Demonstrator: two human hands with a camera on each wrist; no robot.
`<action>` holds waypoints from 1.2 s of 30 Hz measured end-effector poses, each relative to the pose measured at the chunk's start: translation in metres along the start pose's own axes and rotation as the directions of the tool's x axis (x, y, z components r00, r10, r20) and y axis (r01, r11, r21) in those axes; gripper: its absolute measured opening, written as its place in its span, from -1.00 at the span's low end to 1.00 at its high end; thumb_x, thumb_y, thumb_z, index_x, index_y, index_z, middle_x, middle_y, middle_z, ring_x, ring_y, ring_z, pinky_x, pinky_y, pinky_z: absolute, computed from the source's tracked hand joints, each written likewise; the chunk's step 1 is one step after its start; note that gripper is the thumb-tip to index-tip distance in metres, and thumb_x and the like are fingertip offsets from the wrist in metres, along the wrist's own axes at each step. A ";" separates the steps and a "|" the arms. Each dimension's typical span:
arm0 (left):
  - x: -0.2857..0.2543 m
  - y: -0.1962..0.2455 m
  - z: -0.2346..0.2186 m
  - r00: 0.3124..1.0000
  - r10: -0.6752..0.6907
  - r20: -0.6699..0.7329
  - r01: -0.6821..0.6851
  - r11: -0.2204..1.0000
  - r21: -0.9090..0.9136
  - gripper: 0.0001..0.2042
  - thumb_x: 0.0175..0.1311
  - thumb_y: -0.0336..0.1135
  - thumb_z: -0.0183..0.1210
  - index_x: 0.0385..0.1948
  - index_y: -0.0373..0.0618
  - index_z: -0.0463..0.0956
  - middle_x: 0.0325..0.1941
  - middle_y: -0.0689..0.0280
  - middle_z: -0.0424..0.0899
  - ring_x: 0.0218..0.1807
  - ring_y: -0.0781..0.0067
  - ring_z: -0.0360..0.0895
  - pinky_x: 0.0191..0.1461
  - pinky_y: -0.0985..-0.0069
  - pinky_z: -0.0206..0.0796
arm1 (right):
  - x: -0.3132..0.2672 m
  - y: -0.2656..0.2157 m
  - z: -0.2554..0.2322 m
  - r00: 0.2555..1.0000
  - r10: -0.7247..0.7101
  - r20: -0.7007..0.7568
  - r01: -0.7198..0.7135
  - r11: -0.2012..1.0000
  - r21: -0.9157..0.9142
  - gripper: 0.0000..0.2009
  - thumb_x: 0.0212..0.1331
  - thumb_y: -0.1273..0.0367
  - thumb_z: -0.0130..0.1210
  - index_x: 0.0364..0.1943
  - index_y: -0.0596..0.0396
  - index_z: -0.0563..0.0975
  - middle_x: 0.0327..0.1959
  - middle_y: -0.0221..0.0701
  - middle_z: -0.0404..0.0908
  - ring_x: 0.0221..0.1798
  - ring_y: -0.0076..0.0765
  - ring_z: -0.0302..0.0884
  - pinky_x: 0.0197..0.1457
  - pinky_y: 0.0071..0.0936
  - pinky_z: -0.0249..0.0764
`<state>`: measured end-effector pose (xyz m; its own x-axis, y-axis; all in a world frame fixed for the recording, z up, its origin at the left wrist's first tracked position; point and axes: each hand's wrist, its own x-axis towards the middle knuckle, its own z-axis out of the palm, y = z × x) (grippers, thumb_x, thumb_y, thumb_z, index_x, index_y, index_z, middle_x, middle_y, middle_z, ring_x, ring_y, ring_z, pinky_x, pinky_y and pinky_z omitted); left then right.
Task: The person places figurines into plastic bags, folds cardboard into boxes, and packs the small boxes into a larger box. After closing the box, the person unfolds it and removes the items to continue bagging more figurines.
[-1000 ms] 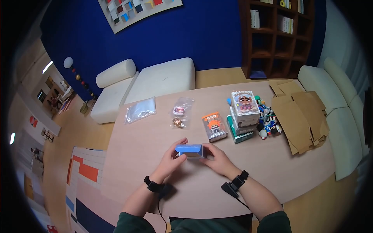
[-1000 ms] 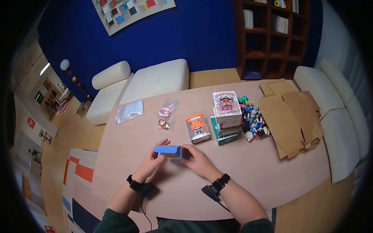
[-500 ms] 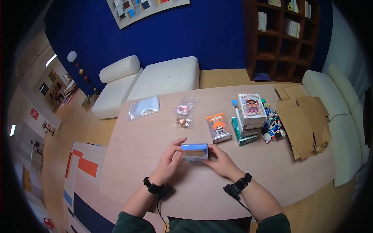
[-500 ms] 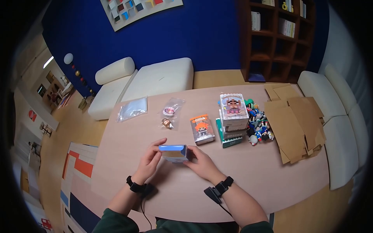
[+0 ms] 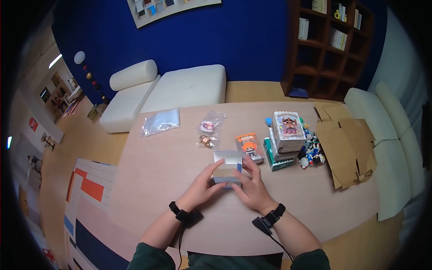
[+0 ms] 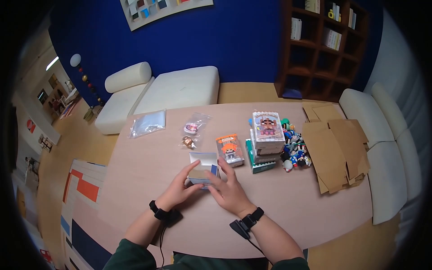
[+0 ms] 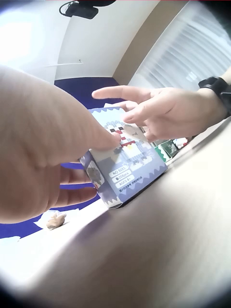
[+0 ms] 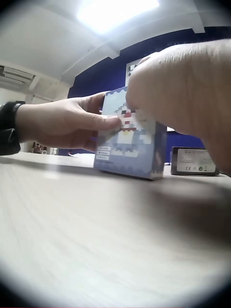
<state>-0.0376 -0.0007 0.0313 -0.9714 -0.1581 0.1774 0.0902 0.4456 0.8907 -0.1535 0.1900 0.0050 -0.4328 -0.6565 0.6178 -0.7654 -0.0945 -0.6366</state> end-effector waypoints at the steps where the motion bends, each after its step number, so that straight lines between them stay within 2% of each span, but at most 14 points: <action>1: -0.001 0.004 0.001 1.000 0.012 0.008 -0.013 0.999 0.051 -0.24 0.29 -0.48 0.33 0.52 0.09 0.16 0.35 0.13 0.42 0.09 0.36 0.55 -0.05 0.47 0.51 | -0.001 0.000 0.000 1.000 0.005 0.000 -0.005 1.000 -0.003 -0.49 0.22 0.47 0.25 0.28 -0.14 0.47 0.54 -0.07 0.00 0.52 0.14 0.16 0.47 -0.14 0.34; 2: 0.000 0.005 0.001 1.000 0.013 0.010 -0.013 0.999 0.048 -0.24 0.29 -0.48 0.33 0.52 0.09 0.16 0.35 0.13 0.42 0.09 0.36 0.55 -0.05 0.47 0.51 | -0.001 0.000 0.001 1.000 0.002 0.027 -0.001 0.999 -0.042 -0.51 0.21 0.46 0.26 0.26 -0.18 0.51 0.54 -0.06 0.01 0.52 0.15 0.16 0.47 -0.12 0.33; 4: -0.001 0.007 0.001 0.998 -0.057 0.032 0.055 0.998 0.041 -0.23 0.24 -0.43 0.40 0.49 -0.04 0.19 0.42 0.08 0.41 0.44 0.19 0.36 0.43 0.29 0.28 | 0.001 0.000 0.002 0.998 -0.005 0.057 0.009 0.997 -0.081 -0.52 0.20 0.45 0.27 0.23 -0.22 0.54 0.54 -0.06 0.02 0.52 0.16 0.16 0.47 -0.10 0.31; 7: -0.001 0.005 0.000 0.997 -0.069 0.027 0.069 0.998 -0.005 -0.22 0.22 -0.44 0.41 0.49 -0.03 0.20 0.43 0.10 0.40 0.45 0.23 0.35 0.44 0.29 0.28 | 0.002 -0.002 0.001 1.000 -0.004 -0.009 0.003 0.997 -0.078 -0.50 0.18 0.49 0.25 0.25 -0.16 0.54 0.53 -0.05 0.06 0.52 0.15 0.16 0.46 -0.11 0.32; 9: -0.002 0.001 -0.001 0.997 -0.076 0.007 0.076 0.997 -0.034 -0.21 0.20 -0.45 0.42 0.49 -0.03 0.20 0.44 0.12 0.39 0.46 0.24 0.34 0.45 0.30 0.27 | -0.001 -0.001 0.002 0.987 0.053 -0.150 -0.060 0.997 -0.041 -0.51 0.19 0.53 0.21 0.26 -0.05 0.53 0.51 -0.07 0.20 0.45 0.11 0.31 0.41 -0.15 0.39; 14: -0.007 -0.003 -0.009 0.990 -0.139 -0.025 0.135 0.983 -0.122 -0.20 0.19 -0.49 0.42 0.49 -0.02 0.20 0.46 0.19 0.37 0.46 0.29 0.33 0.49 0.30 0.25 | 0.005 -0.002 -0.007 0.996 0.094 -0.005 -0.093 0.992 0.090 -0.48 0.18 0.60 0.16 0.30 0.13 0.47 0.42 -0.05 0.38 0.38 0.09 0.46 0.42 -0.20 0.42; 16: -0.010 -0.016 -0.015 0.994 -0.049 -0.096 0.049 0.999 0.002 -0.21 0.19 -0.51 0.41 0.48 -0.01 0.21 0.45 0.20 0.36 0.46 0.29 0.32 0.49 0.28 0.27 | 0.005 -0.006 -0.005 0.995 0.095 0.012 -0.095 0.986 0.133 -0.47 0.20 0.60 0.15 0.32 0.14 0.45 0.39 -0.08 0.45 0.35 0.05 0.51 0.40 -0.22 0.44; 18: -0.010 -0.023 -0.021 0.983 -0.085 -0.163 0.072 0.994 -0.083 -0.21 0.24 -0.55 0.34 0.50 0.01 0.14 0.42 0.14 0.37 0.42 0.27 0.38 0.46 0.30 0.30 | 0.004 -0.011 0.003 0.924 0.381 -0.039 -0.298 0.778 0.553 -0.54 0.27 0.59 0.11 0.29 0.21 0.46 0.34 -0.16 0.52 0.26 -0.18 0.59 0.31 -0.35 0.51; 20: -0.006 -0.028 -0.036 0.904 -0.103 -0.415 -0.075 0.917 -0.393 -0.23 0.32 -0.55 0.25 0.51 0.03 0.02 0.33 0.10 0.41 0.31 0.30 0.46 0.39 0.32 0.36 | 0.000 0.004 0.006 0.899 0.436 0.040 -0.380 0.733 0.564 -0.56 0.30 0.59 0.09 0.28 0.23 0.46 0.28 -0.17 0.57 0.22 -0.25 0.61 0.27 -0.39 0.53; 21: -0.004 -0.033 -0.044 0.895 -0.127 -0.427 -0.063 0.913 -0.404 -0.23 0.32 -0.55 0.25 0.51 0.03 0.02 0.33 0.10 0.41 0.31 0.30 0.46 0.39 0.32 0.36 | -0.003 0.010 0.008 0.871 0.482 0.098 -0.445 0.689 0.572 -0.59 0.32 0.59 0.07 0.27 0.25 0.46 0.21 -0.19 0.62 0.19 -0.32 0.64 0.23 -0.44 0.55; 23: 0.005 -0.046 -0.062 0.736 -0.033 -0.676 -0.223 0.931 -0.288 -0.26 0.38 -0.53 0.19 0.51 0.03 -0.06 0.24 0.12 0.44 0.22 0.34 0.51 0.33 0.34 0.40 | -0.006 0.014 0.005 0.851 0.484 0.206 -0.512 0.672 0.536 -0.61 0.33 0.58 0.08 0.24 0.25 0.48 0.11 -0.21 0.67 0.13 -0.35 0.66 0.19 -0.46 0.56; 26: 0.010 -0.069 -0.077 0.674 0.028 -0.738 -0.209 0.966 -0.154 -0.25 0.37 -0.52 0.21 0.49 0.01 -0.08 0.19 0.10 0.47 0.17 0.35 0.55 0.19 0.41 0.46 | -0.006 0.016 0.008 0.845 0.436 0.310 -0.533 0.727 0.432 -0.67 0.33 0.56 0.09 0.18 0.25 0.53 -0.06 -0.25 0.74 0.02 -0.39 0.71 0.12 -0.48 0.58; 31: 0.011 -0.088 -0.077 0.704 -0.059 -0.708 -0.134 0.968 -0.214 -0.23 0.34 -0.47 0.25 0.51 -0.02 -0.03 0.34 0.12 0.35 0.18 0.32 0.56 0.17 0.40 0.50 | -0.001 0.012 0.010 0.847 0.394 0.358 -0.504 0.810 0.302 -0.73 0.34 0.53 0.11 0.09 0.24 0.58 -0.12 -0.28 0.76 -0.03 -0.44 0.71 0.10 -0.49 0.57; 36: 0.008 -0.078 -0.080 0.729 -0.100 -0.677 -0.113 0.958 -0.264 -0.23 0.35 -0.49 0.23 0.52 0.03 -0.03 0.23 0.12 0.47 0.18 0.33 0.57 0.24 0.37 0.47 | 0.002 0.011 0.020 0.805 0.494 0.330 -0.587 0.747 0.313 -0.77 0.34 0.51 0.12 0.04 0.23 0.60 -0.10 -0.34 0.74 -0.02 -0.51 0.67 0.08 -0.51 0.56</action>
<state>-0.0351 -0.1076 -0.0030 -0.5682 -0.7567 0.3233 0.2546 0.2119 0.9435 -0.1535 0.1726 -0.0102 -0.5689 -0.8218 0.0305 -0.1685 0.0802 -0.9824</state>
